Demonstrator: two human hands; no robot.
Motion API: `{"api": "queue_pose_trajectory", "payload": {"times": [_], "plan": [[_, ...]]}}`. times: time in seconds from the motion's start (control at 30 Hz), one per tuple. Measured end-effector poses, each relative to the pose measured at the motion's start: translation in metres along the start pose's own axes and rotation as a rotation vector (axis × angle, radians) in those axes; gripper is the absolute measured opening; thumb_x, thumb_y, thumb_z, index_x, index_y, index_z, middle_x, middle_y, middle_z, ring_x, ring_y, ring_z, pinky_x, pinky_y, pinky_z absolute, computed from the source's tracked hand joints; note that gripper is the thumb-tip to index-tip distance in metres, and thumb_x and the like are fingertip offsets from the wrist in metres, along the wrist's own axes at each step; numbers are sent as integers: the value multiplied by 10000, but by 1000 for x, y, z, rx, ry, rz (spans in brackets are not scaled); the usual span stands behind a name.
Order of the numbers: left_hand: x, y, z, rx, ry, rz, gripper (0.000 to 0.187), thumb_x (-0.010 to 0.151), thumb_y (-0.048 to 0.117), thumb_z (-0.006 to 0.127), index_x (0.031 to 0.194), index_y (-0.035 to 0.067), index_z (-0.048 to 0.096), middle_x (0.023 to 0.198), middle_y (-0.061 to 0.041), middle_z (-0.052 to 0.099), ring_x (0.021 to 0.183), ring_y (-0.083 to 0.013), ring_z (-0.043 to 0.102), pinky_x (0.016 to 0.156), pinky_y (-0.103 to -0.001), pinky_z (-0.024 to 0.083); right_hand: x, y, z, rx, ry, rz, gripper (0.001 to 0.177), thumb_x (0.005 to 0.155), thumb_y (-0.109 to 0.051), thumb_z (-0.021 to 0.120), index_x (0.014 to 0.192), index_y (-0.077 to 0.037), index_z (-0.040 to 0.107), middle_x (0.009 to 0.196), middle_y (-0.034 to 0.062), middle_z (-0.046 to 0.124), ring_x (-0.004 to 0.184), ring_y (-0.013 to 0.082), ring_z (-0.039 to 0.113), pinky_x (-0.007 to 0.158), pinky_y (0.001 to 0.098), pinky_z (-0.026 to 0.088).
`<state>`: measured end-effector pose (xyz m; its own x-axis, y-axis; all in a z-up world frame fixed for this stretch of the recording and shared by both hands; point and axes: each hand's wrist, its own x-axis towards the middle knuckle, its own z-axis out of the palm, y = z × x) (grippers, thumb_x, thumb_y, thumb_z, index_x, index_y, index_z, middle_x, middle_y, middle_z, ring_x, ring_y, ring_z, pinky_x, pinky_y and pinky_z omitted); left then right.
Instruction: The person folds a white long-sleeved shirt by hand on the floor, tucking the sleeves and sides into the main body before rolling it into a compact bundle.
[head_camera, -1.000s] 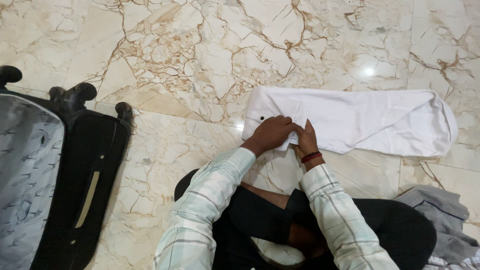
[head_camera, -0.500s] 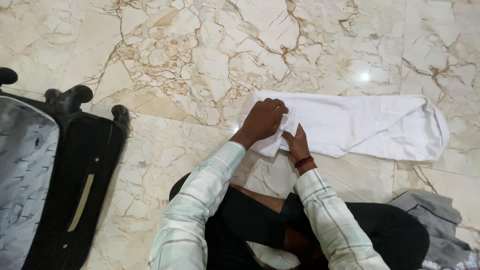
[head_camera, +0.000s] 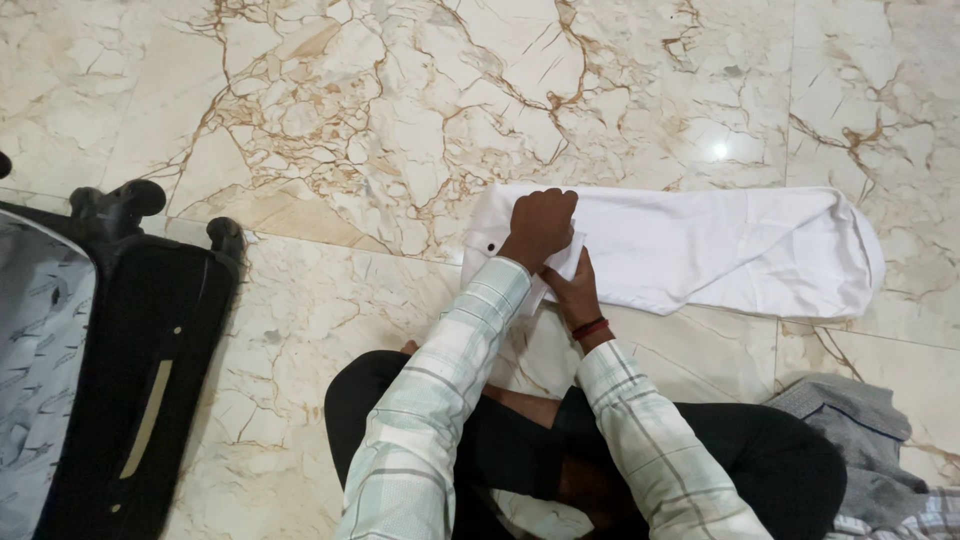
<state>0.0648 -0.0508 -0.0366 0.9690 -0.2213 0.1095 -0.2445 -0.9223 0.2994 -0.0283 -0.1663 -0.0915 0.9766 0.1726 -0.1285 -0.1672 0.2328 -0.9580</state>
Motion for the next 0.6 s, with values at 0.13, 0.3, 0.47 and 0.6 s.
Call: {"api": "queue_pose_trajectory", "payload": {"times": [0.13, 0.3, 0.47, 0.6], "plan": [[6, 1, -14, -111, -144, -157, 153, 824, 167, 692, 970, 125, 689, 977, -128, 719, 931, -342, 712, 769, -473, 571, -1, -2, 3, -33, -12, -33, 593, 852, -128, 808, 1341, -13, 492, 1226, 86, 650, 1111, 179, 633, 954, 336, 543], [12, 2, -27, -310, -75, -231, 162, 777, 147, 697, 940, 140, 691, 971, -138, 718, 936, -361, 695, 786, -479, 553, 0, -3, 1, -48, -2, -9, 594, 844, -130, 808, 1334, -16, 491, 1215, 91, 655, 1091, 188, 646, 932, 350, 558], [9, 10, -18, -391, 51, -200, 197, 837, 137, 660, 1030, 150, 698, 986, -106, 743, 968, -346, 701, 820, -480, 551, 2, -5, 0, -15, -22, -24, 579, 860, -104, 787, 1342, -17, 479, 1225, 94, 652, 1104, 192, 647, 936, 352, 561], [-13, -10, -36, -435, 71, -160, 274, 833, 232, 707, 1081, 130, 650, 996, -91, 730, 991, -324, 697, 818, -468, 550, 2, -10, 0, 11, 32, 67, 582, 831, -46, 740, 1341, -11, 460, 1205, 108, 642, 1070, 212, 651, 899, 380, 576]]}}
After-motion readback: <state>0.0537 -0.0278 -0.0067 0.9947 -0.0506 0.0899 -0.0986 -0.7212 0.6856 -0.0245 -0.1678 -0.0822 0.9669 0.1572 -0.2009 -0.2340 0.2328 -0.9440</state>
